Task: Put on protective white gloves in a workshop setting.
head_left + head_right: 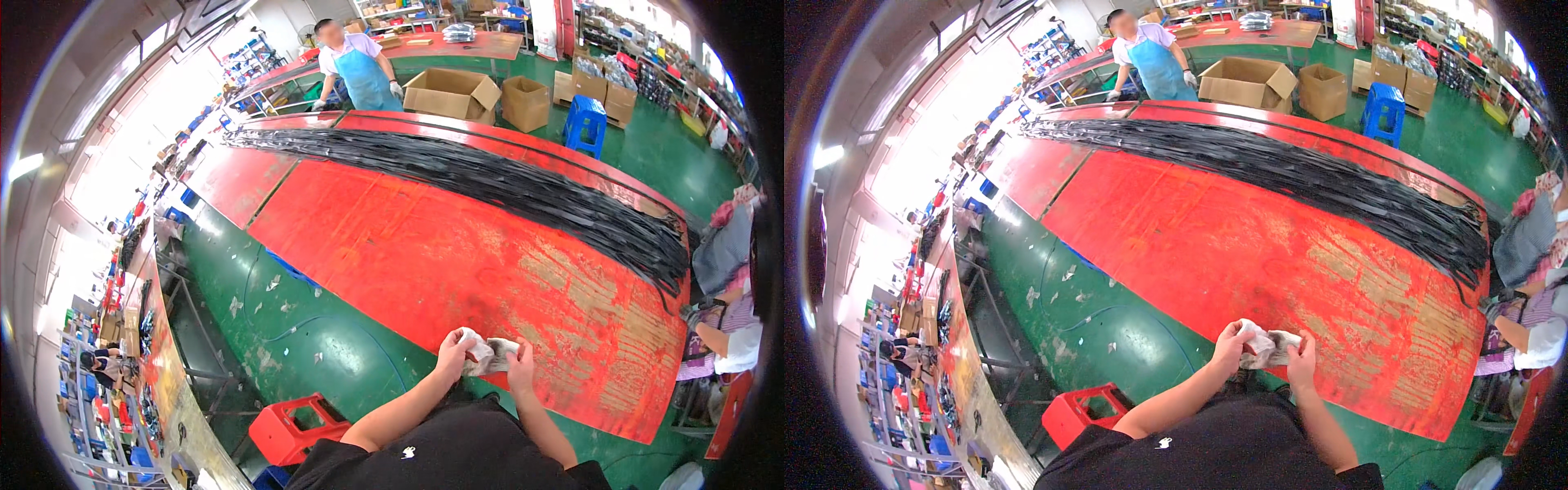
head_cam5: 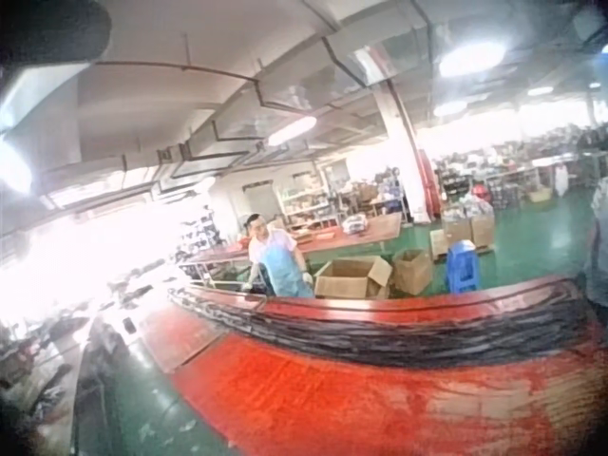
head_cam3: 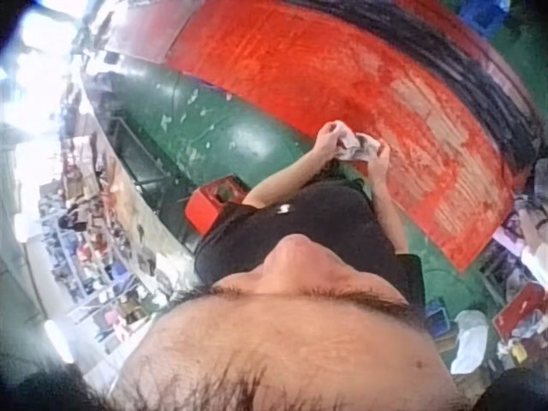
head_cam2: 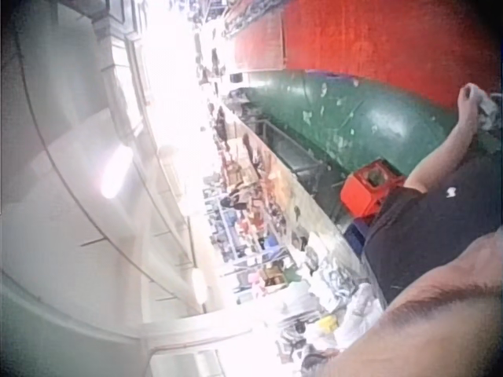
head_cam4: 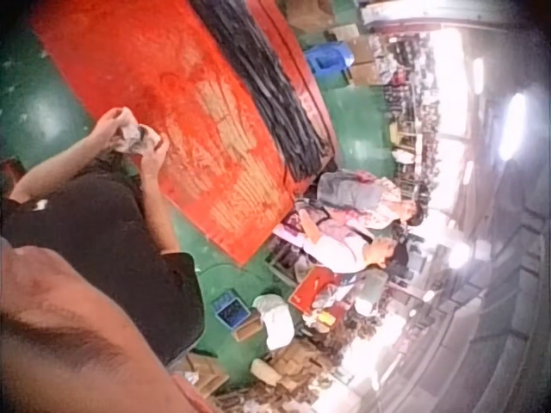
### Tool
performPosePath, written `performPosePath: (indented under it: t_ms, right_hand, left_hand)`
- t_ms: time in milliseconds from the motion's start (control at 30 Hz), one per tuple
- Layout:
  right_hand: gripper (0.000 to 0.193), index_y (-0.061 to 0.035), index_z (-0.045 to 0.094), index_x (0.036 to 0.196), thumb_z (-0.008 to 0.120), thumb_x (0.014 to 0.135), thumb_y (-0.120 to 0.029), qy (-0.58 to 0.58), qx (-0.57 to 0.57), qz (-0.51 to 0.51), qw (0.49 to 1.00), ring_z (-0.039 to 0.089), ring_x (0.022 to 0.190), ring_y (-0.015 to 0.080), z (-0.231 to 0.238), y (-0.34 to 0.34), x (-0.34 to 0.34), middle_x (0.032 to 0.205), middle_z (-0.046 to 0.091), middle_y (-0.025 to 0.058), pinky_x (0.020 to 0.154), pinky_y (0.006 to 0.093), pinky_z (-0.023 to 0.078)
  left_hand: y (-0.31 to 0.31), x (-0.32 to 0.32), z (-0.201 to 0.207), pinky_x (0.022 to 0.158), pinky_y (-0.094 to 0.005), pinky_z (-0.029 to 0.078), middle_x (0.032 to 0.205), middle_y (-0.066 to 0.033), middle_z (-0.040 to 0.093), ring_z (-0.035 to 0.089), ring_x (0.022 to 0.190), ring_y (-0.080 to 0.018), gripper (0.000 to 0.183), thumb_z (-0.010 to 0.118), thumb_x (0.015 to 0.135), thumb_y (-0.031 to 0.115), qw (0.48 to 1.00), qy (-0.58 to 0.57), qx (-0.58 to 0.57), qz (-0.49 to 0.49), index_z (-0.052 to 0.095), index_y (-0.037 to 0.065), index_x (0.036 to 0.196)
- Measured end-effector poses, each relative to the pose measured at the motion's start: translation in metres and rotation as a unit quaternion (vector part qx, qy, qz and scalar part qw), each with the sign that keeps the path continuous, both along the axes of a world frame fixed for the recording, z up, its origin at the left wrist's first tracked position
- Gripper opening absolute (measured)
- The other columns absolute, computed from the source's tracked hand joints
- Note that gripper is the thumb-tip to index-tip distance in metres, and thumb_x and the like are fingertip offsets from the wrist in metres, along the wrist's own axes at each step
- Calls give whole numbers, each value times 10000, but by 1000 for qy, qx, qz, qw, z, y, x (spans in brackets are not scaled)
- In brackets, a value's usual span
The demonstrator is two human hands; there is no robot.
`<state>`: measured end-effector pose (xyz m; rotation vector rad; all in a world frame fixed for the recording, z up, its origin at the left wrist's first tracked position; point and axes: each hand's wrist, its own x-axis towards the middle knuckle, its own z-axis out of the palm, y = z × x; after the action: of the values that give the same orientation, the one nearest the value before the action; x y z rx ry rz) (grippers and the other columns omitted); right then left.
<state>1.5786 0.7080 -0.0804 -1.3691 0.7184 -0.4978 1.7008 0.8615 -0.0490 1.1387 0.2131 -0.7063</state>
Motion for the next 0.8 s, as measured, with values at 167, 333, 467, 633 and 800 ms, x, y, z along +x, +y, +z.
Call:
performPosePath:
  t_ms: [167,333,467,633,800]
  right_hand:
    - [323,-34,577,1247,552,932,34,-54,-3,-34,998,578,982,133,9,-6,4,1090,627,51,868,276,475]
    - [168,-17,700,939,538,976,-39,11,-99,1,995,630,860,140,9,-22,-11,905,689,51,796,304,522]
    - [196,14,718,1056,547,966,-15,-9,-39,-3,999,643,956,135,17,-13,-15,993,708,51,873,287,508]
    - [295,-7,702,1179,541,936,40,-15,28,-27,999,613,946,123,54,2,-17,1011,682,17,851,264,484]
    - [267,-30,685,1232,564,995,-47,-23,76,-46,996,532,859,63,69,5,-24,932,617,-40,770,229,447]
  left_hand:
    - [0,12,33,854,-398,597,1066,-114,675,695,918,-245,328,638,886,-9,993,57,-89,57,544,34,1197]
    - [-2,43,60,1032,-536,521,1261,-173,647,632,1190,-370,485,487,803,7,963,11,-261,-63,555,-6,1283]
    - [-2,49,78,1099,-593,455,1370,-200,595,562,1290,-413,548,532,831,162,930,12,-351,-111,529,-3,1354]
    - [-10,48,98,1161,-617,360,1517,-165,486,447,1409,-402,686,539,791,118,913,70,-386,-113,459,61,1471]
    - [-19,51,82,1162,-572,383,1468,-155,534,503,1362,-386,718,566,758,134,920,58,-341,-182,458,29,1461]
